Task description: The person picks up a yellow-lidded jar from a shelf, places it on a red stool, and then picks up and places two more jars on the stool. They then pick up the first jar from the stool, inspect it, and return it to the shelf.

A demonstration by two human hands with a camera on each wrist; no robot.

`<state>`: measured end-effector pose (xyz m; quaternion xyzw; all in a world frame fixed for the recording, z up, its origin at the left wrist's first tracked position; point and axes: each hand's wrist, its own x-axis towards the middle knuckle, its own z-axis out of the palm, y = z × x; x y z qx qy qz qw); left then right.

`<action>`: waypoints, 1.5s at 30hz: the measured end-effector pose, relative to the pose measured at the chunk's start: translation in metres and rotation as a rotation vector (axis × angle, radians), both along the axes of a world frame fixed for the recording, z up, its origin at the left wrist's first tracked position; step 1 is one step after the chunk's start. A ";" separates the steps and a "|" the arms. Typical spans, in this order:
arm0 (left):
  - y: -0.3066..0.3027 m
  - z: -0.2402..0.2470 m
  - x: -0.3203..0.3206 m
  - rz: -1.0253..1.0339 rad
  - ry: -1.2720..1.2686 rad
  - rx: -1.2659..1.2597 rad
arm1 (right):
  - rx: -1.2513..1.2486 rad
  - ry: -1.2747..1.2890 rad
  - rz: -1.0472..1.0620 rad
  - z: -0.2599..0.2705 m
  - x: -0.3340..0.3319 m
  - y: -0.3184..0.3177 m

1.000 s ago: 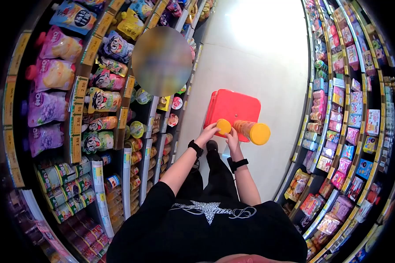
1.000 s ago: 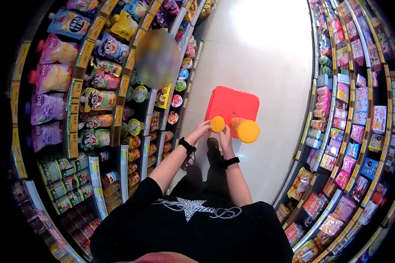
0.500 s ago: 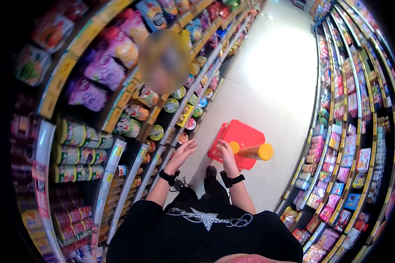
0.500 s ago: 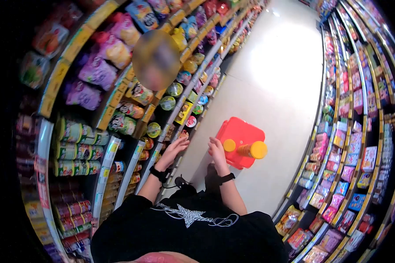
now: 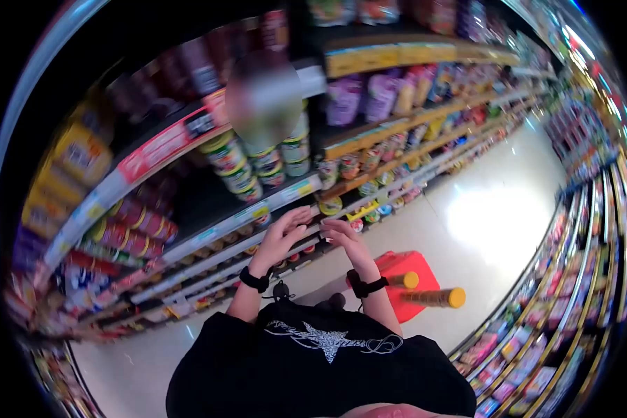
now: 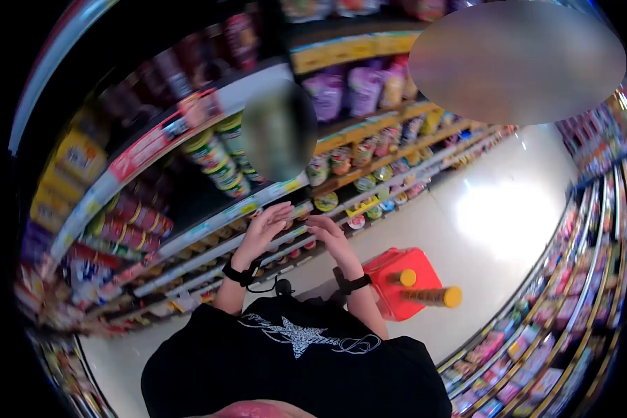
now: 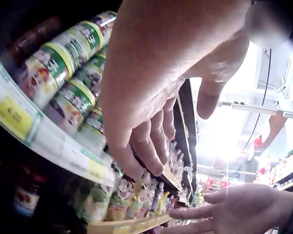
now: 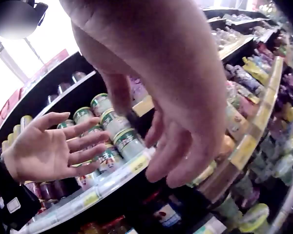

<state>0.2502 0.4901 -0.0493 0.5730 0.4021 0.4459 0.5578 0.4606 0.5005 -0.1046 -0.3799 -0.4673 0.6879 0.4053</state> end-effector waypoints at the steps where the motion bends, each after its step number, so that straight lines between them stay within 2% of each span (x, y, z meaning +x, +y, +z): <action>1: -0.005 0.004 -0.013 0.057 0.046 0.025 | 0.086 -0.021 0.091 0.009 -0.014 0.003; 5: -0.022 0.009 -0.059 0.200 0.034 0.107 | 0.174 0.193 0.384 0.033 -0.070 0.012; 10: -0.043 0.032 -0.109 0.322 -0.022 0.171 | 0.222 0.172 0.575 0.071 -0.128 0.011; 14: -0.042 0.027 -0.145 0.435 -0.065 0.215 | 0.299 0.208 0.530 0.088 -0.176 0.013; 17: -0.024 0.045 -0.166 0.495 -0.203 0.175 | 0.358 0.186 0.450 0.105 -0.215 0.026; 19: -0.002 0.058 -0.186 0.522 -0.258 0.101 | 0.279 0.164 0.361 0.109 -0.242 0.043; 21: 0.019 0.065 -0.199 0.538 -0.519 0.060 | 0.200 0.187 0.239 0.117 -0.270 0.060; 23: 0.051 0.058 -0.216 0.592 -0.633 -0.030 | 0.060 0.225 0.138 0.118 -0.298 0.085; 26: 0.094 0.034 -0.239 0.581 -0.697 -0.109 | -0.010 0.306 0.027 0.099 -0.330 0.117; 29: 0.114 0.023 -0.248 0.470 -0.772 0.033 | -0.209 0.404 0.127 0.070 -0.351 0.165; 30: 0.137 0.001 -0.258 0.403 -0.756 0.119 | -0.194 0.425 0.107 0.048 -0.359 0.187; 33: 0.172 -0.047 -0.268 0.600 -0.212 0.627 | -0.160 0.582 0.136 0.003 -0.381 0.229; 35: 0.175 -0.053 -0.275 0.667 0.106 0.774 | -0.138 0.638 0.150 -0.008 -0.386 0.234; 38: 0.168 -0.050 -0.283 0.716 0.551 0.716 | -0.110 0.623 0.140 -0.009 -0.384 0.229; 41: 0.154 -0.023 -0.275 0.802 1.140 0.584 | -0.074 0.562 0.123 -0.007 -0.381 0.220; 43: 0.164 -0.039 -0.279 0.850 1.005 0.659 | -0.049 0.514 0.111 -0.003 -0.378 0.212; 44: 0.167 -0.043 -0.281 0.850 1.018 0.658 | -0.033 0.487 0.104 0.000 -0.377 0.210; 45: 0.157 -0.031 -0.278 0.829 1.138 0.638 | -0.019 0.459 0.095 0.002 -0.376 0.206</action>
